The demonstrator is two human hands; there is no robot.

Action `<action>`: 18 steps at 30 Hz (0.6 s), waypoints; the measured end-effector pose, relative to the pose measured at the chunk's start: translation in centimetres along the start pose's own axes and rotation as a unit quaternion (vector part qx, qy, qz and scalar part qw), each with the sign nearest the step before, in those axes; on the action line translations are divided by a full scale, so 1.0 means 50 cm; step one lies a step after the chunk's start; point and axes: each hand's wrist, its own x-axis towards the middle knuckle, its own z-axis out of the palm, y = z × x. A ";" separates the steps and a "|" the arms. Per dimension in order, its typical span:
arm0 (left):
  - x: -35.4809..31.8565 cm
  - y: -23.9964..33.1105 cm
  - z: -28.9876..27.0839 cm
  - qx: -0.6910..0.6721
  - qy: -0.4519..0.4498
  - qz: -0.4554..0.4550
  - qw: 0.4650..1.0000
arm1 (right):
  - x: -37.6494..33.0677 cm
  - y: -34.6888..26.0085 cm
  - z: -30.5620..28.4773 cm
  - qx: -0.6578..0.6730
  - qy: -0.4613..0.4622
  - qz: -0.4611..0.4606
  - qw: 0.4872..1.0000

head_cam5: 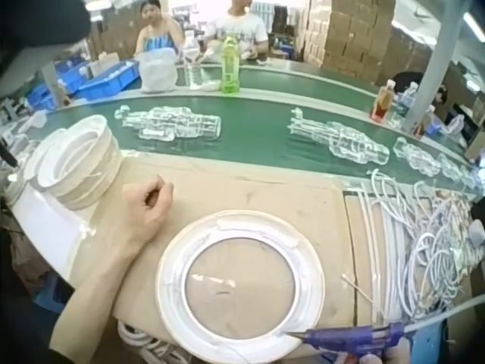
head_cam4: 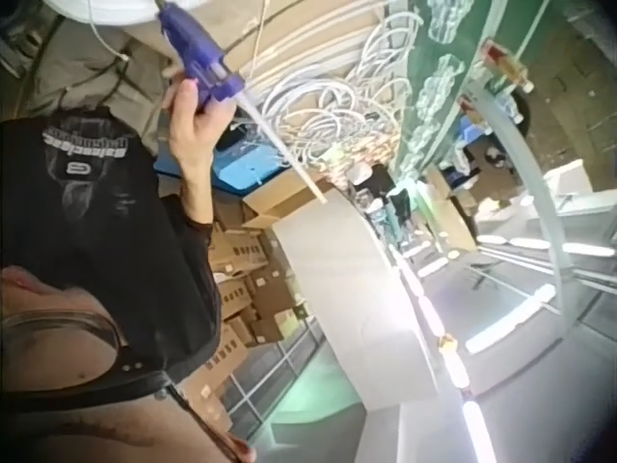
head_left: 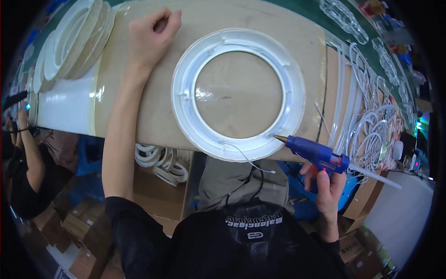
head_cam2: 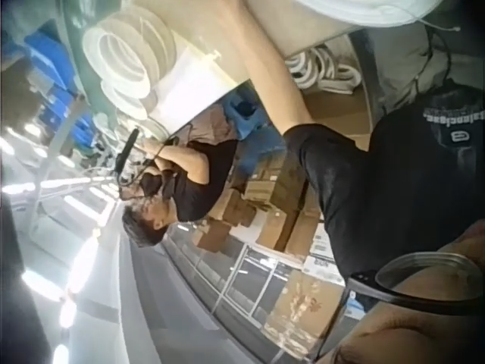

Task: The worker is assembling circular lighting fixtures by applying hot glue to plastic frames and installing LED wiring.

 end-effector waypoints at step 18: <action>0.003 -0.029 -0.002 -0.103 0.023 -0.040 0.994 | -0.022 -0.009 0.016 -0.118 0.038 -0.019 0.992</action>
